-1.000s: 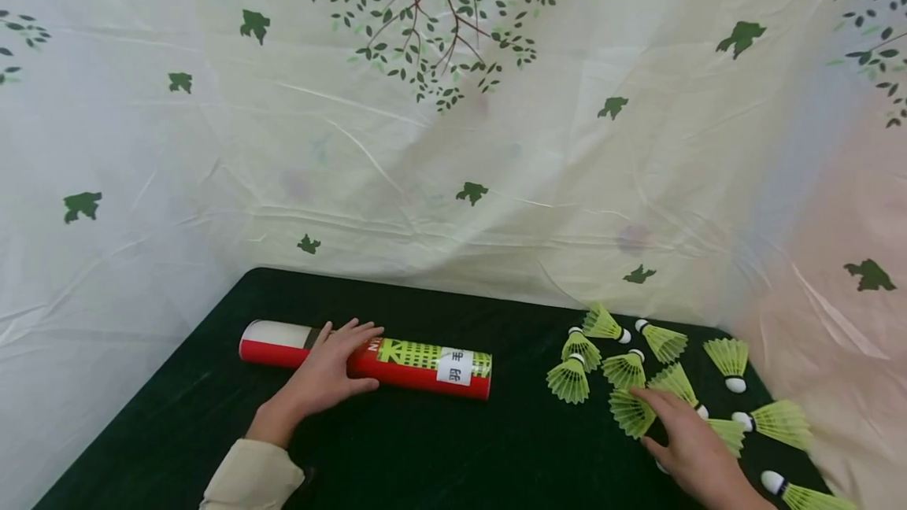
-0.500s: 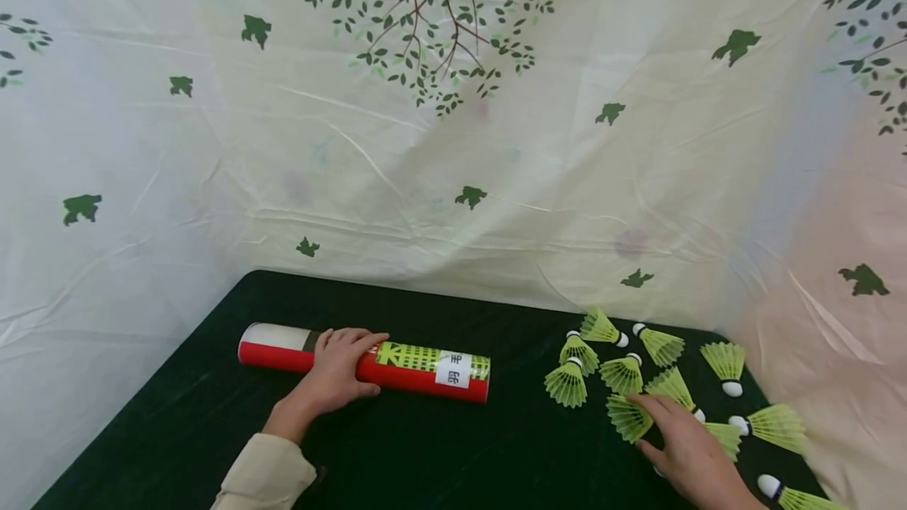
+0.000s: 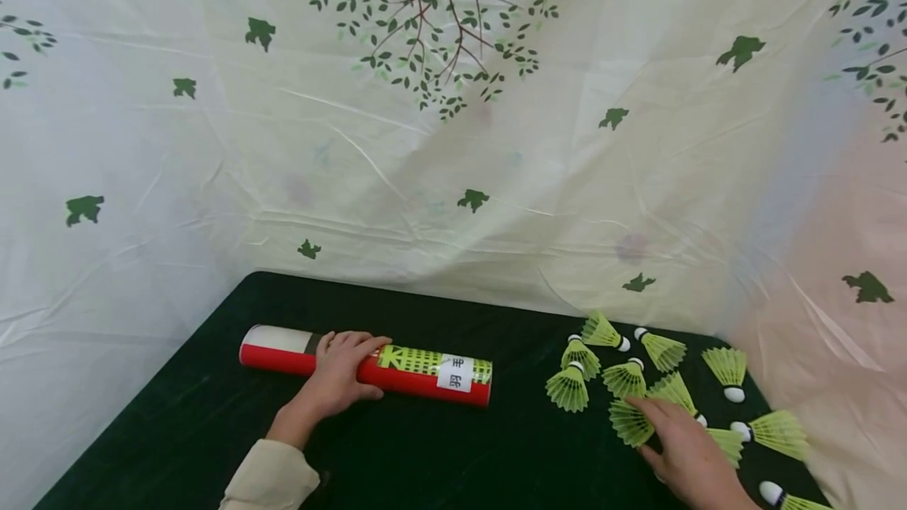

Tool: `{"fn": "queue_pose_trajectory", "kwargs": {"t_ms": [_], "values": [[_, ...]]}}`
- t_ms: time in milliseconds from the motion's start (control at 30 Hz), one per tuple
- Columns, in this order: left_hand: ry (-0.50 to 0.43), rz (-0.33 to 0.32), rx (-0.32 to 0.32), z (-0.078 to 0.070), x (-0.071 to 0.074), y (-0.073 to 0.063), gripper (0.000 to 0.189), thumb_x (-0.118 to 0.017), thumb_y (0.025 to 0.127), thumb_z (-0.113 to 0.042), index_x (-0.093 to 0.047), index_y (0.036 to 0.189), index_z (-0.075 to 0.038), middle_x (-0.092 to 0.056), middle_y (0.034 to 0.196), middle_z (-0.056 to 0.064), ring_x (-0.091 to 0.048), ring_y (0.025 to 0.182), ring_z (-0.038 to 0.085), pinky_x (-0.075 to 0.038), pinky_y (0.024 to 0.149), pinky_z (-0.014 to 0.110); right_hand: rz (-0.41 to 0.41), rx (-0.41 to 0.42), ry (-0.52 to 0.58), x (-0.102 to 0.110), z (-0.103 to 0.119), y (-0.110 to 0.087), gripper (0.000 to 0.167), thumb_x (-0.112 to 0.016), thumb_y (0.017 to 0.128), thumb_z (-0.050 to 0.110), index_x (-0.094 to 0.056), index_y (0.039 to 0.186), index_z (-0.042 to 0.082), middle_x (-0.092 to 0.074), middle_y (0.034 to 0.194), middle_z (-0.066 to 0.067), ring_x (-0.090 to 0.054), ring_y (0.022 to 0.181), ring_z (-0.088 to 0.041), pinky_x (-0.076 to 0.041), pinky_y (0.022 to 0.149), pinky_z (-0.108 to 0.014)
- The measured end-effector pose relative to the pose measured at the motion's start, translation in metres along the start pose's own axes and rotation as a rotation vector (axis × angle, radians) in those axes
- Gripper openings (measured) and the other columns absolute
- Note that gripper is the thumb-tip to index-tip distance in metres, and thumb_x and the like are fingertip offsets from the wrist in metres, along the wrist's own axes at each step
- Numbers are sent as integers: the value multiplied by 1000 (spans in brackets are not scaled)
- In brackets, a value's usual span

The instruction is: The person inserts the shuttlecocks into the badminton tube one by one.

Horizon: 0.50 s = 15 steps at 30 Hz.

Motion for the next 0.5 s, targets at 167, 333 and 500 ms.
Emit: {"fn": "queue_pose_trajectory", "kwargs": {"t_ms": [167, 333, 500], "values": [[-8, -18, -2, 2, -1, -3, 79, -91, 72, -22, -56, 142, -21, -52, 139, 11, -36, 131, 37, -7, 112, 64, -6, -51, 4, 5, -2, -1, 66, -89, 73, 19, -61, 132, 6, -66, 120, -14, -63, 105, -37, -52, 85, -56], [-19, -13, 24, 6, -3, -2, 79, -91, 70, -22, -57, 142, -22, -53, 138, 10, -37, 130, 37, -7, 112, 64, -25, -144, 53, 13, -9, -5, 66, -88, 76, 22, -59, 132, 2, -63, 123, -23, -60, 109, -45, -51, 85, -58], [-29, -20, 30, 6, -3, -1, 80, -92, 69, -22, -57, 142, -21, -54, 137, 9, -38, 130, 37, -7, 112, 64, -82, -262, 204, 25, -11, -12, 67, -84, 81, 28, -56, 135, 1, -57, 130, -31, -65, 94, -40, -54, 79, -52]]}}
Point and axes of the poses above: each hand's wrist, its own y-axis towards the middle knuckle, its own x-axis out of the back of the hand, z = x × y, the point moved 9 cm from there along y, towards the middle knuckle
